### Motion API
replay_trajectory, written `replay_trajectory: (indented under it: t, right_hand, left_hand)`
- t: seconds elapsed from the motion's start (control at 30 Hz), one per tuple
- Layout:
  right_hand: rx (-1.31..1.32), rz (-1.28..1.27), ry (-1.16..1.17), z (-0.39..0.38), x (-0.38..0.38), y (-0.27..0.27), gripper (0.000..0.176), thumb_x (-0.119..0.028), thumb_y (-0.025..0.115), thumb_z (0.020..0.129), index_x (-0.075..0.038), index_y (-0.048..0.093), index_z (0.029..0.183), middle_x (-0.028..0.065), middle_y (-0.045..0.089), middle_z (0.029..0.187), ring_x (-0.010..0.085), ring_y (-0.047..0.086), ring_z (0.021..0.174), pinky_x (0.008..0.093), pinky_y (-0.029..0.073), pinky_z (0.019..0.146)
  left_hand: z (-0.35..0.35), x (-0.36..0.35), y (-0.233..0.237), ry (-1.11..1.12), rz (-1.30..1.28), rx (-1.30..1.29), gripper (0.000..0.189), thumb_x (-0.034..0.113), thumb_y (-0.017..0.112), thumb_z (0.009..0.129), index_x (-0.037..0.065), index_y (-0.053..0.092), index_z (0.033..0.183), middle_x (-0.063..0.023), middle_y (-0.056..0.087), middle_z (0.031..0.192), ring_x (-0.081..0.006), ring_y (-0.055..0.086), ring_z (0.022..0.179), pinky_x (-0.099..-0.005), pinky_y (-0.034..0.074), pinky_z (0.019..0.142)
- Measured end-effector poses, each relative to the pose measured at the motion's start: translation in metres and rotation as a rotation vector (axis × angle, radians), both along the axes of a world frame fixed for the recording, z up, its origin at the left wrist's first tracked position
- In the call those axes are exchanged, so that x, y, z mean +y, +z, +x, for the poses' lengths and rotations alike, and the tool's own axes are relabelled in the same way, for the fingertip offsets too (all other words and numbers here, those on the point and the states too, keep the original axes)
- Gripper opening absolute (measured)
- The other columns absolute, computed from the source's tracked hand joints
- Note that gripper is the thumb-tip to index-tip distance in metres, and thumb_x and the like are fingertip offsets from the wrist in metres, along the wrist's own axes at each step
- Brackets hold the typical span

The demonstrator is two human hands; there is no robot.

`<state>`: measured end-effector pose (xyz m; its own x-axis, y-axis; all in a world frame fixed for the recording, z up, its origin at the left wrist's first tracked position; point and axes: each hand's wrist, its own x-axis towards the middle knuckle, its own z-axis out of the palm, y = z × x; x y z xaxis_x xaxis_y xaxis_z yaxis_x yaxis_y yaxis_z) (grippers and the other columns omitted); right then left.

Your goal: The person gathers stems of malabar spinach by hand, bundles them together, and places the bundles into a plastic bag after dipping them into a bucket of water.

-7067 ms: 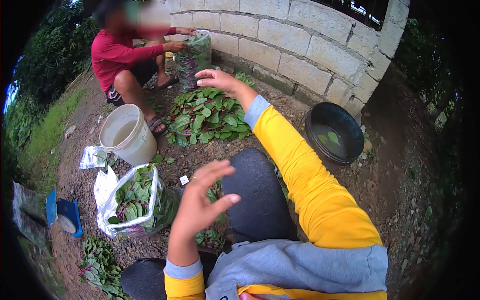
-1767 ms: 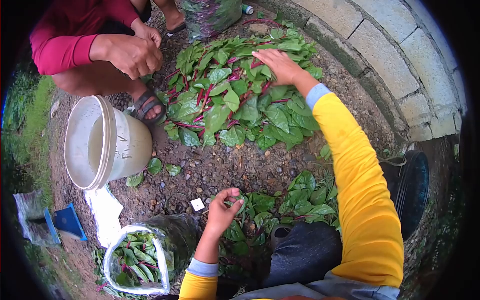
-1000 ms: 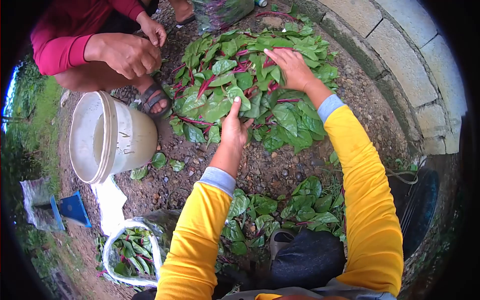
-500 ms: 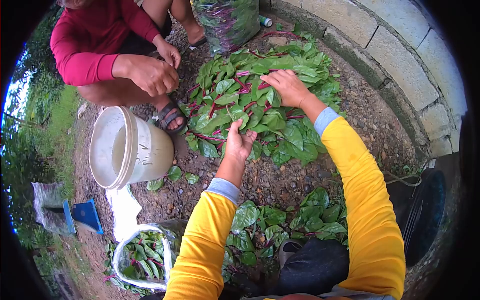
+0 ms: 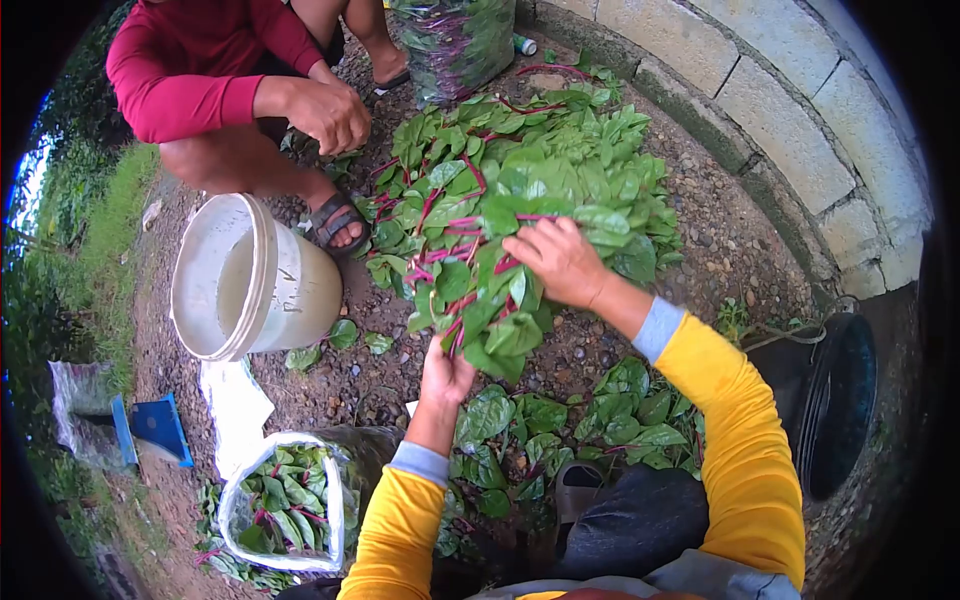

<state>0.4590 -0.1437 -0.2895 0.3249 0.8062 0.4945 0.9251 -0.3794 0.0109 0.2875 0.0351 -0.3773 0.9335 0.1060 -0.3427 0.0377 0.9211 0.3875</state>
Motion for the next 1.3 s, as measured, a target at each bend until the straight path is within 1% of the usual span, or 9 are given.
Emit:
replay_trajectory:
  t: [0.33,0.4,0.43,0.53,0.6,0.67,0.8,1.0,1.3]
  right_hand:
    - [0.291,-0.188,-0.082,-0.192,-0.02,-0.046,0.051,-0.011,0.058,0.069,-0.008,0.049,0.119,0.0117,0.051,0.102,0.0252,0.047,0.096,0.0389,0.036,0.075]
    - [0.39,-0.396,-0.094,-0.218,-0.029,-0.061,0.067,-0.017,0.068,0.067,-0.009,0.043,0.128,0.0172,0.047,0.118,0.0303,0.044,0.11,0.0463,0.035,0.087]
    - [0.427,-0.446,-0.092,-0.224,-0.03,-0.053,0.073,-0.022,0.071,0.066,-0.01,0.041,0.131,0.0189,0.044,0.123,0.0324,0.04,0.115,0.049,0.033,0.091]
    - [0.631,-0.667,-0.079,-0.235,-0.033,-0.041,0.101,-0.043,0.08,0.058,-0.016,0.029,0.141,0.0237,0.025,0.143,0.0387,0.025,0.132,0.0588,0.02,0.104]
    - [0.765,-0.675,-0.033,-0.213,-0.034,-0.03,0.094,-0.043,0.079,0.059,-0.014,0.036,0.138,0.0197,0.031,0.142,0.0357,0.033,0.129,0.0545,0.027,0.102]
    - [1.0,-0.314,-0.121,-0.182,-0.039,-0.025,0.056,-0.035,0.075,0.066,-0.013,0.058,0.115,0.0118,0.065,0.104,0.0293,0.062,0.093,0.0404,0.049,0.08]
    - [0.785,0.012,-0.395,-0.151,-0.032,-0.019,0.019,-0.023,0.068,0.071,-0.01,0.067,0.085,0.0121,0.067,0.087,0.03,0.064,0.076,0.0419,0.049,0.066]
    - [0.661,-0.515,-0.486,-0.165,-0.015,-0.061,0.009,-0.011,0.061,0.069,-0.005,0.067,0.072,0.017,0.066,0.08,0.0335,0.065,0.077,0.0439,0.051,0.069]
    - [1.001,-0.041,-0.425,-0.175,-0.045,-0.056,0.012,-0.015,0.063,0.071,-0.006,0.066,0.078,0.0136,0.066,0.075,0.0287,0.065,0.072,0.0405,0.05,0.065]
  left_hand:
    - [-0.165,0.019,-0.029,-0.152,-0.034,0.242,0.045,0.016,0.054,0.085,0.0,0.045,0.127,-0.0149,0.056,0.121,-0.0296,0.054,0.111,-0.0424,0.042,0.096]
    - [-0.191,0.043,-0.111,-0.132,0.076,0.451,0.044,0.013,0.058,0.083,0.004,0.049,0.125,-0.0121,0.06,0.111,-0.027,0.058,0.098,-0.0399,0.047,0.086]
    - [-0.191,0.046,-0.097,-0.268,0.236,0.609,0.046,0.014,0.052,0.087,0.002,0.04,0.13,-0.0136,0.055,0.122,-0.0276,0.054,0.109,-0.0393,0.043,0.093]
    - [-0.201,0.02,-0.017,-0.034,0.452,0.814,0.068,0.013,0.059,0.082,0.003,0.023,0.139,-0.0112,0.051,0.124,-0.0248,0.052,0.108,-0.0354,0.042,0.093]
    - [-0.219,0.024,-0.02,-0.003,0.523,0.764,0.083,0.011,0.063,0.079,0.003,0.009,0.142,-0.012,0.043,0.131,-0.0238,0.048,0.112,-0.0339,0.037,0.096]
    - [-0.239,0.024,-0.045,0.12,0.664,0.703,0.08,0.01,0.062,0.079,0.002,0.013,0.142,-0.0131,0.039,0.135,-0.0244,0.045,0.117,-0.0345,0.035,0.099]
    - [-0.261,-0.026,0.019,0.247,0.89,0.644,0.065,0.008,0.063,0.077,0.0,0.033,0.134,-0.0124,0.044,0.128,-0.0216,0.043,0.116,-0.033,0.033,0.099]
    - [-0.255,-0.058,0.037,0.071,0.941,0.535,0.049,0.005,0.059,0.08,-0.001,0.043,0.127,-0.0125,0.047,0.127,-0.023,0.042,0.121,-0.0323,0.034,0.1]
    - [-0.221,-0.059,0.049,0.11,0.815,0.372,0.038,0.003,0.055,0.085,-0.003,0.047,0.122,-0.0105,0.053,0.119,-0.0175,0.05,0.11,-0.0292,0.038,0.096]
